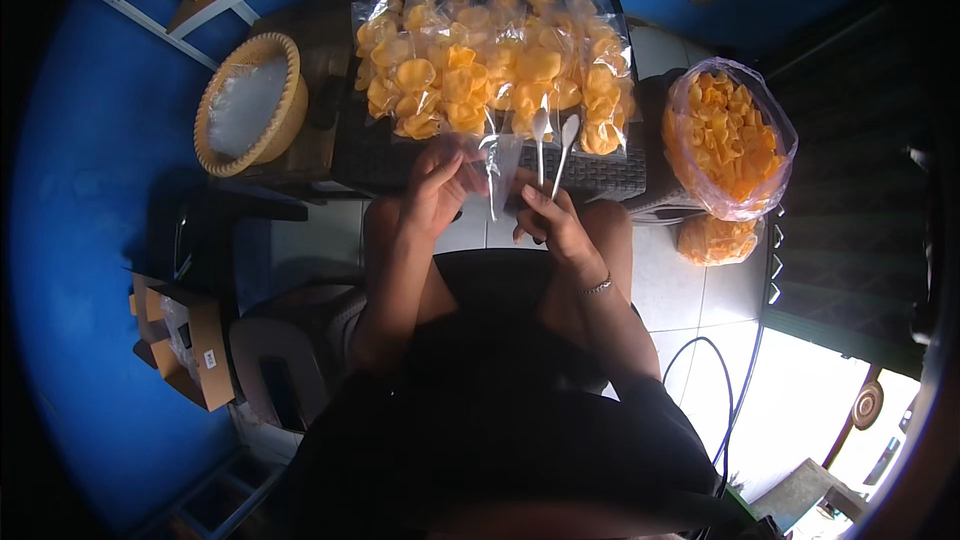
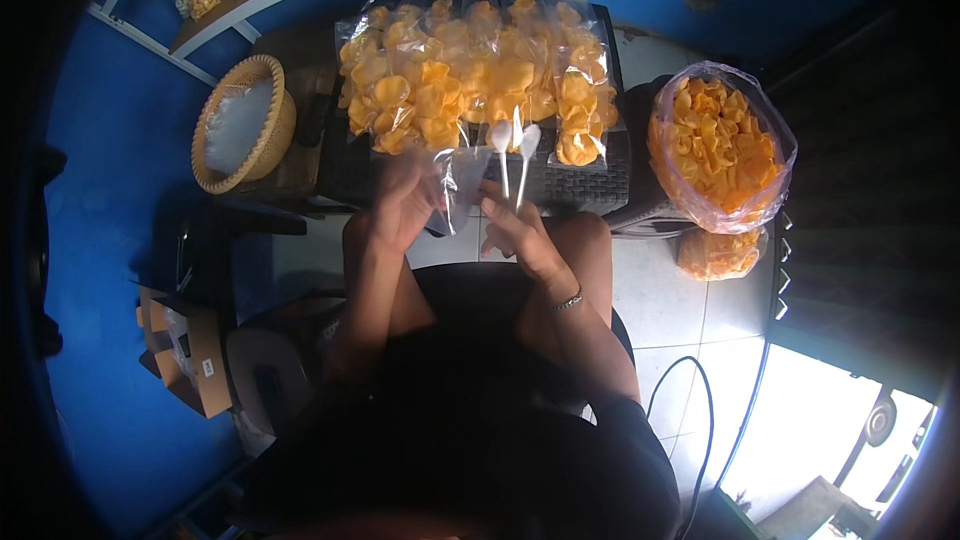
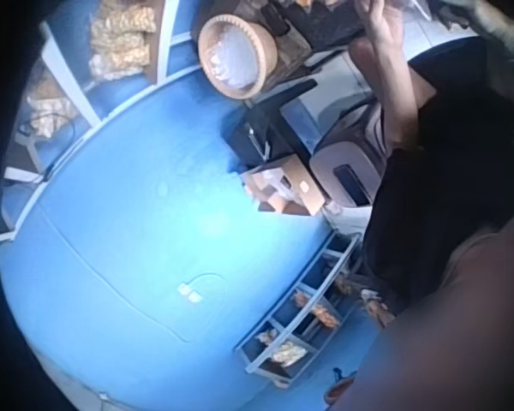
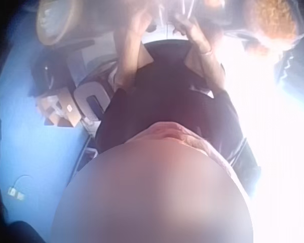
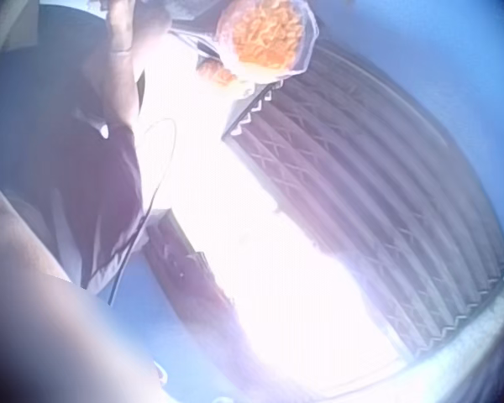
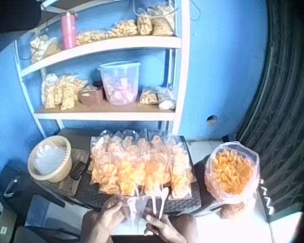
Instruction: The person scoops yellow chips from a large container into small clear plastic bags using a white plastic spoon. They then place the filled bags on a table next to other packaged bags.
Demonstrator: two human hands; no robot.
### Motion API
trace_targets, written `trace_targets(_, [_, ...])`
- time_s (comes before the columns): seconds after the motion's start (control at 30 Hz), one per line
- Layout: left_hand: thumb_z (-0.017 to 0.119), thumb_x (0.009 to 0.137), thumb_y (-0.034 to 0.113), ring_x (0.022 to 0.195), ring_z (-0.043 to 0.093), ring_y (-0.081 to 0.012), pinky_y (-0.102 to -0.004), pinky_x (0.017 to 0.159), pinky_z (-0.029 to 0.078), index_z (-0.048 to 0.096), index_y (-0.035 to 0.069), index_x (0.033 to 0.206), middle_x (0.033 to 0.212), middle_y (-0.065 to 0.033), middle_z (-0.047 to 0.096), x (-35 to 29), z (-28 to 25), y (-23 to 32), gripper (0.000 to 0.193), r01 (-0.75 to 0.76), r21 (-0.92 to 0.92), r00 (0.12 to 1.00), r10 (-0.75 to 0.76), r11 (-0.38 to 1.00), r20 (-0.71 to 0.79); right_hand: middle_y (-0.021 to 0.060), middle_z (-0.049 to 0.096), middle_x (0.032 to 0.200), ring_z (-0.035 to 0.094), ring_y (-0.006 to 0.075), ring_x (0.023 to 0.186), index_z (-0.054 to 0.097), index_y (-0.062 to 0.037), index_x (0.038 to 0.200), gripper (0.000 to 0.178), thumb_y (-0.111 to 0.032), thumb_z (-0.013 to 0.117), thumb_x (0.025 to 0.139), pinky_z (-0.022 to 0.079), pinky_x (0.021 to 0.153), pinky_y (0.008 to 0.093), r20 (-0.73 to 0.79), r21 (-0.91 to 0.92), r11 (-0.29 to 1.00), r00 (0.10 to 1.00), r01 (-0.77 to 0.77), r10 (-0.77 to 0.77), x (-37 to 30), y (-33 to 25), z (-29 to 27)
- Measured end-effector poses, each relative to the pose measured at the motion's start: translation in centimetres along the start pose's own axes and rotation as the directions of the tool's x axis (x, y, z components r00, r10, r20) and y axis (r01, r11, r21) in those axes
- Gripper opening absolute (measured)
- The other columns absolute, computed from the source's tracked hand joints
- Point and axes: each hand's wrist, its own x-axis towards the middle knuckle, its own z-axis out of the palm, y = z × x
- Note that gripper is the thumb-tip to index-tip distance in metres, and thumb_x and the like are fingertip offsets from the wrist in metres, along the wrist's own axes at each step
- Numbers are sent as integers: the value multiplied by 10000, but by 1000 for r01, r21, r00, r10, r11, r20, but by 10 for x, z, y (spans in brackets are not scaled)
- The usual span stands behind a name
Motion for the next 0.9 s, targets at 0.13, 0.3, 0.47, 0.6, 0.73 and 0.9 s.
trace_targets(0.13, [593, 971, 153, 739, 691, -262, -393, 717, 575, 546, 50, 1173, 1071, -146, 681, -8, -7, 3, 232, 21, 14, 989, -18, 1000, -146, 27, 591, 790, 508, 87, 546, 563, 54, 1296, 594, -298, 734, 849, 325, 451, 219, -154, 3, 1000, 988, 4, -4, 9, -4, 3])
trace_targets(0.3, [653, 945, 167, 732, 700, -249, -353, 665, 565, 554, 42, 1161, 1035, -179, 693, 0, -14, 3, 269, 34, 282, 930, 74, 959, -361, -42, 529, 606, 478, 57, 477, 660, -47, 983, 219, -190, 772, 859, 311, 427, 220, -239, 51, 994, 968, 94, -80, 11, -9, -21])
trace_targets(0.47, [702, 911, 130, 705, 707, -234, -303, 627, 565, 557, 28, 1131, 1017, -184, 703, 2, -15, 16, 283, 105, 477, 899, 122, 872, -420, -14, 567, 568, 468, 56, 416, 685, -48, 941, 145, -111, 782, 854, 305, 352, 227, -342, -103, 975, 913, 198, -221, 12, 4, -37])
trace_targets(0.6, [731, 872, 73, 745, 709, -213, -294, 675, 563, 552, 15, 1152, 1002, -177, 712, 0, -19, 22, 337, 198, 593, 927, 49, 781, -373, 9, 633, 673, 530, 56, 494, 688, -2, 967, 197, -80, 802, 827, 414, 440, 229, -486, -174, 932, 795, 318, -363, 18, 9, -39])
trace_targets(0.73, [744, 866, 81, 793, 679, -152, -280, 725, 534, 555, 1, 1215, 896, -79, 693, -9, -16, 15, 405, 173, 595, 946, 36, 785, -323, 26, 680, 770, 598, 65, 633, 675, 24, 958, 172, -68, 767, 846, 490, 577, 224, -473, -443, 827, 693, 348, -545, 18, 4, -44])
trace_targets(0.9, [766, 881, 158, 722, 515, -29, -214, 667, 424, 676, 31, 1130, 756, 33, 596, -12, -19, 16, 293, 304, 735, 951, -157, 606, -265, 44, 691, 743, 629, 75, 667, 686, 15, 928, 101, -76, 696, 884, 502, 605, 240, -450, -503, 817, 722, 280, -525, 17, 9, -39])
